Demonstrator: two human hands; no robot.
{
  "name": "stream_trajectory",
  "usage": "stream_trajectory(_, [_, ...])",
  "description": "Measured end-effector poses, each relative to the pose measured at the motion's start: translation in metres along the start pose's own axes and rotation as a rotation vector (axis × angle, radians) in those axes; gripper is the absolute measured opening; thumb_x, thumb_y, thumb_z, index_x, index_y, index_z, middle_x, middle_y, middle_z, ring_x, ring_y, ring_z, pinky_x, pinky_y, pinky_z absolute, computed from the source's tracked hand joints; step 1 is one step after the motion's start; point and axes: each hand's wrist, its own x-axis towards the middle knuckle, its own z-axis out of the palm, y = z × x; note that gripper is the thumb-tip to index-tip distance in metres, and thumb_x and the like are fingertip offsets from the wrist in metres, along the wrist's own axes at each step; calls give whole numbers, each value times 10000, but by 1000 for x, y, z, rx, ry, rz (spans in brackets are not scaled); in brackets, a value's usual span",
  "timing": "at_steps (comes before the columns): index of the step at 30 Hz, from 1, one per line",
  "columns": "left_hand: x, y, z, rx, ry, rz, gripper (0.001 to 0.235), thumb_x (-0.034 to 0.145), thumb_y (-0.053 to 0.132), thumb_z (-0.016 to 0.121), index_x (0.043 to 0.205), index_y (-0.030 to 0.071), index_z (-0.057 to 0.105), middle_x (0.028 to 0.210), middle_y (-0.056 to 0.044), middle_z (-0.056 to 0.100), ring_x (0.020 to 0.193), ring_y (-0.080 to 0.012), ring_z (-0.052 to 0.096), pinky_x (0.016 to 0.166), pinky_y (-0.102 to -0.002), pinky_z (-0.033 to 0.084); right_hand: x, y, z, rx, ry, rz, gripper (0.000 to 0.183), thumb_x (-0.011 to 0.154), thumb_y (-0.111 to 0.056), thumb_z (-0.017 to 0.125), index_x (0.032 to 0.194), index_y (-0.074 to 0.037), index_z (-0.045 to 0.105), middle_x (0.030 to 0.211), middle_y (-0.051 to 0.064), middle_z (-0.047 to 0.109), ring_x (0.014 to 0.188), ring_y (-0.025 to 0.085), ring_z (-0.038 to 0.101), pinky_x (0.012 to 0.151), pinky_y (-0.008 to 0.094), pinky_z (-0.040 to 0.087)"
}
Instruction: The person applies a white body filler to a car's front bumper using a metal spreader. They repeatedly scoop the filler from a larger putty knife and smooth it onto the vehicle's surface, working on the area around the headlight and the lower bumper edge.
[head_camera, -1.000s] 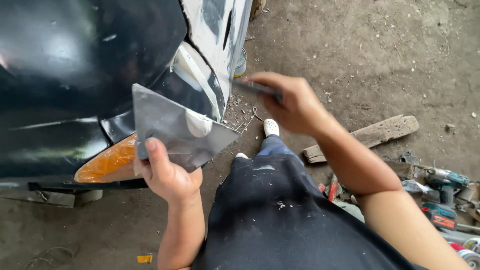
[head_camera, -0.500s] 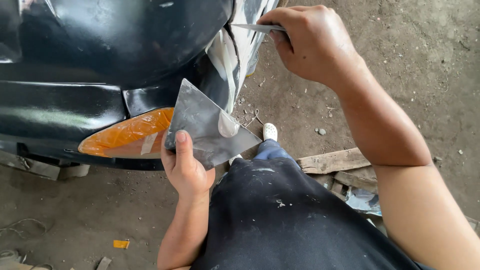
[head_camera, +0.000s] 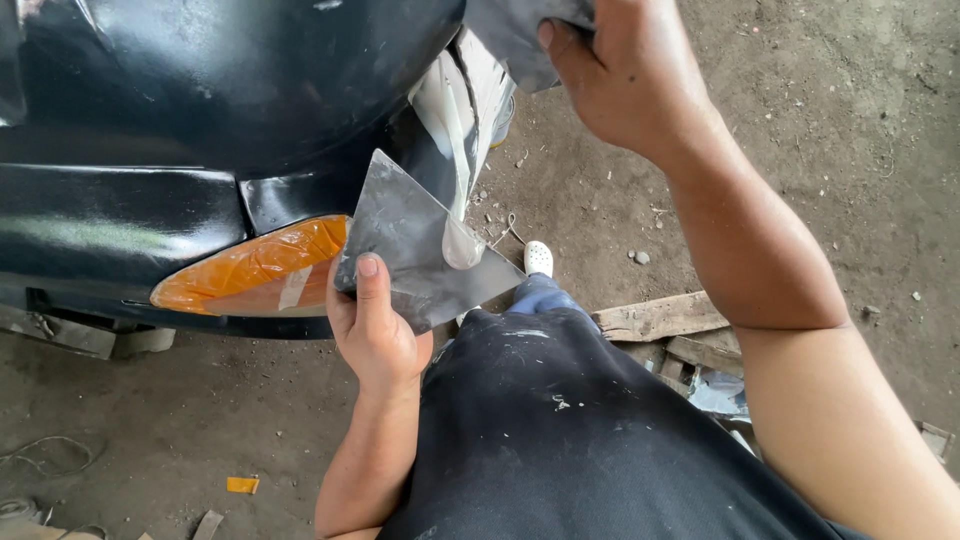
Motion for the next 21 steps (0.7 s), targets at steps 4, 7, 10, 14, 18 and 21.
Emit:
stream_trajectory(4, [-1, 1, 0, -14, 4, -22, 343, 1080, 182, 624, 1351, -22, 572, 1289, -121, 650, 1176, -225, 633, 1058, -383, 511, -9, -11, -10, 211, 55, 310, 130, 1096, 38, 630, 1222, 28, 601, 967, 152, 682, 787, 216, 696, 668, 364, 575])
stream_trajectory(7, [2, -1, 0, -35, 25, -28, 338, 1071, 176, 630, 1344, -14, 569, 1289, -119, 649, 1174, -232, 637, 1054, -393, 514, -28, -31, -24, 452, 115, 330, 265, 1084, 60, 576, 1342, -1, 555, 1153, 125, 680, 941, 174, 725, 738, 302, 637])
stream_trajectory(10, [4, -11, 5, -71, 79, -88, 327, 1055, 173, 634, 1321, -6, 568, 1259, -124, 652, 1138, -252, 647, 1011, -417, 532, -55, -47, -21, 594, 69, 168, 408, 1057, 75, 590, 1440, -53, 536, 1310, 134, 658, 1118, 222, 699, 896, 323, 621])
stream_trajectory(14, [7, -25, 16, -32, 148, -200, 354, 1021, 189, 634, 1310, -6, 576, 1228, -113, 664, 1112, -223, 655, 968, -393, 558, -106, -77, -6, 827, -85, 229, 507, 998, 103, 600, 1466, -89, 557, 1446, 153, 637, 1347, 305, 649, 1168, 410, 528])
stream_trajectory(18, [15, -29, -1, 14, 106, 20, 352, 1047, 169, 655, 1321, -31, 559, 1197, -146, 667, 1064, -268, 671, 951, -423, 569, -139, -73, 14, 714, -246, 559, 486, 951, 105, 623, 1399, -83, 629, 1313, 119, 744, 1221, 275, 724, 1017, 402, 566])
stream_trajectory(21, [21, -25, 0, 1079, -35, 613, 477, 1079, 214, 640, 1415, -41, 417, 1332, -159, 523, 1166, -264, 620, 998, -371, 551, -137, -66, 6, 540, -286, 374, 664, 742, 176, 563, 1340, -88, 677, 1388, 154, 668, 1364, 348, 592, 1108, 448, 496])
